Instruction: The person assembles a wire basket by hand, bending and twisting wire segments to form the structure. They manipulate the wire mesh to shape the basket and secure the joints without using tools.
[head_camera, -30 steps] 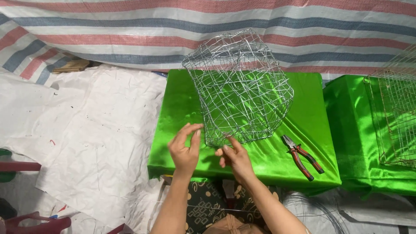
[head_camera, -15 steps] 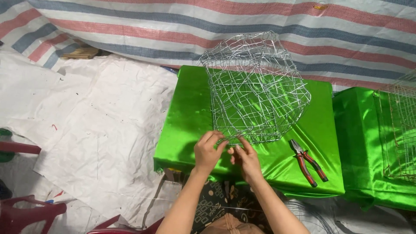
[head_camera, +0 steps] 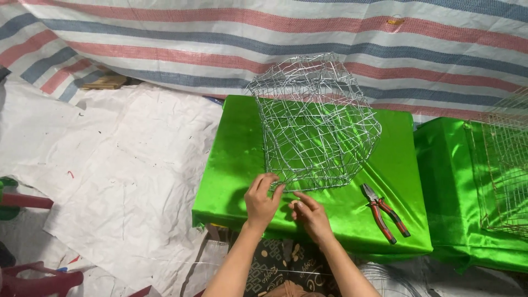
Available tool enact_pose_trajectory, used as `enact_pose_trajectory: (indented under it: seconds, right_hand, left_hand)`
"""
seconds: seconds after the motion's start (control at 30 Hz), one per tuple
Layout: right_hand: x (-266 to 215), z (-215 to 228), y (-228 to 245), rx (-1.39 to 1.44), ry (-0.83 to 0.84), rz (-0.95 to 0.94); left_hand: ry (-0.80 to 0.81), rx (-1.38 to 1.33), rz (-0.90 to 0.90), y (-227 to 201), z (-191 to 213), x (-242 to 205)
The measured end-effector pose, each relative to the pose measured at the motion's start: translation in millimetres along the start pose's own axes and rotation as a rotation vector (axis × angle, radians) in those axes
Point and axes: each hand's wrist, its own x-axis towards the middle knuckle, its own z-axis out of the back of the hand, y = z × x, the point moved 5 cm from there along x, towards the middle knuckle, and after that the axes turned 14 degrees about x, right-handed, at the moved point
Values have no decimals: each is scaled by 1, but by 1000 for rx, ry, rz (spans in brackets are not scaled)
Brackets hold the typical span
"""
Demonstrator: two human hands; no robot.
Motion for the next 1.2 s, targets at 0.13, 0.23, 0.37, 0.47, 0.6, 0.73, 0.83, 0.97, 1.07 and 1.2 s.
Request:
enact_pose_trajectory:
  seconds: [0.13,0.23,0.37,0.47,0.6,0.73,0.83,0.97,1.07,1.2]
  right_hand:
    - [-9,-15,13,-177,-2,-132]
    - [-9,-16,14,-162,22,-113]
    - [-8,-13,12,-164,26,-108]
    - [-9,-12,12,-164,46,-100]
    - [-7,-10,10,-166,30,-111]
    - [-5,-5,6,-115,32,-115]
    - [-6,-7,6,-81,65,-120]
    - [-10,-10,14,-182,-37,-109]
    - [-9,-16,19,-347,-65,-24]
    - [-13,-37,32,-230,-149,-48]
  left_hand:
    - [-67,31,-39,-5,6,2]
    - [-45,42,-81,-5,9,6]
    - [32,-24,-22,-1,8,8]
    - [96,-31,14,-2,16,12]
    - [77,-94,210,13,37,18]
    - [-4,-72,128,3,53,30]
    - [203,-30,54,-5,36,23]
    - [87,-26,214,8,20,-11]
    - [-33,10,162,1,22,-23]
    - [-238,89,-61,-24,33,-17]
